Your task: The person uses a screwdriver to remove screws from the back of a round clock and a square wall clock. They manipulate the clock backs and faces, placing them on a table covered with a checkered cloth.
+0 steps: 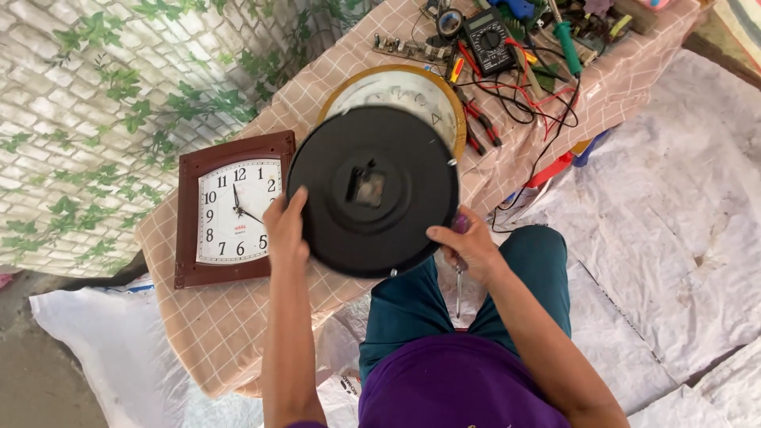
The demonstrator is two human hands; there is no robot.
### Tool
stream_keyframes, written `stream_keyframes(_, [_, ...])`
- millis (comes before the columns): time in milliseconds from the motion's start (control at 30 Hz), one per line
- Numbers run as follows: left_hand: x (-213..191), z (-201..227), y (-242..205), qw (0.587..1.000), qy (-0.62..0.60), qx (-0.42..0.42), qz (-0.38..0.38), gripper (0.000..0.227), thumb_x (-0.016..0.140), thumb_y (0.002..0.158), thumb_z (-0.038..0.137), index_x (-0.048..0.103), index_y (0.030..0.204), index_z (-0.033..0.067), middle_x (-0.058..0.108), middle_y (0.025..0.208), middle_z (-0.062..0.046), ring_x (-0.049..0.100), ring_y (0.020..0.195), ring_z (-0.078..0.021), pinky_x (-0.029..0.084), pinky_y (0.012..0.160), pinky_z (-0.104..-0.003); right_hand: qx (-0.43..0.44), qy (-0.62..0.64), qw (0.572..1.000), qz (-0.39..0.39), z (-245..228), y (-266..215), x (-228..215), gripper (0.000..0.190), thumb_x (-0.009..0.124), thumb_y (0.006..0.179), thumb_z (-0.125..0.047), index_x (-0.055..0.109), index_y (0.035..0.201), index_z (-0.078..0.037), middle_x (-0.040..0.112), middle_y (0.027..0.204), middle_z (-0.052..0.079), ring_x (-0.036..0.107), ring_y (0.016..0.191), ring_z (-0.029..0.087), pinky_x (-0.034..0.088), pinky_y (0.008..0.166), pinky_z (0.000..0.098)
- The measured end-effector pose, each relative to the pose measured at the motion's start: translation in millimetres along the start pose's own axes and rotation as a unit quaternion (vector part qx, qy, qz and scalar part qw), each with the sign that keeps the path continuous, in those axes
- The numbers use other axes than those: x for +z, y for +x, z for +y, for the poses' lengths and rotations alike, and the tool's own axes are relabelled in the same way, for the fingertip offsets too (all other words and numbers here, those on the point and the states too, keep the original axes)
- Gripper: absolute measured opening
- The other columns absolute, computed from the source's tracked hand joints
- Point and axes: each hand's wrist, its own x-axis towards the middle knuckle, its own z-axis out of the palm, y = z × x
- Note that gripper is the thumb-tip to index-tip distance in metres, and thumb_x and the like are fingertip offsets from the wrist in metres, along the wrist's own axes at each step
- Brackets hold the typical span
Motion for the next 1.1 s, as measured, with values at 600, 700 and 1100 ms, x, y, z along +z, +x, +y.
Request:
stream_keyframes(600, [-116.7,-64.5,-56.3,0.930,-0.368,-0.013,-0.008,0.049,0.076,0.081,0.004,0.072,0.127,0.0184,0.076,0.111,-0.016,0.077,0.097,-0.0350,0.064,0.085,-0.047,0.100,-0.009,0.989,-0.105,13.7,-24.3,78.7,0.034,0.092,0.073,0.003,0.064,0.089,-0.008,0.053,0.057,0.007,0.050,0.032,0.017,0.035,0.024,0.0260])
stream_keyframes(700, [-145.8,-68.6,-57.4,0.931,-0.364,-0.012,0.032,0.050,0.077,0.078,0.001,0.073,0.125,0.0201,0.077,0.109,-0.014,0.077,0.093,-0.0358,0.065,0.081,-0.048,0.107,-0.026,0.985,-0.130,-1.4,-38.9,108.6,0.033,0.091,0.074,0.004,0.062,0.087,-0.005,0.052,0.056,0.009,0.050,0.033,0.016,0.035,0.024,0.0264])
stream_keyframes(1100, [-213.0,-102.8,-48.8,0.899,-0.415,-0.050,0.132,0.034,0.072,0.082,0.005,0.078,0.113,0.0200,0.079,0.104,-0.010,0.079,0.092,-0.0316,0.067,0.079,-0.043,0.067,-0.177,0.979,-0.070,-37.5,-5.4,111.8,0.026,0.080,0.087,-0.027,0.071,0.107,-0.013,0.057,0.064,0.005,0.049,0.042,0.011,0.036,0.031,0.0246])
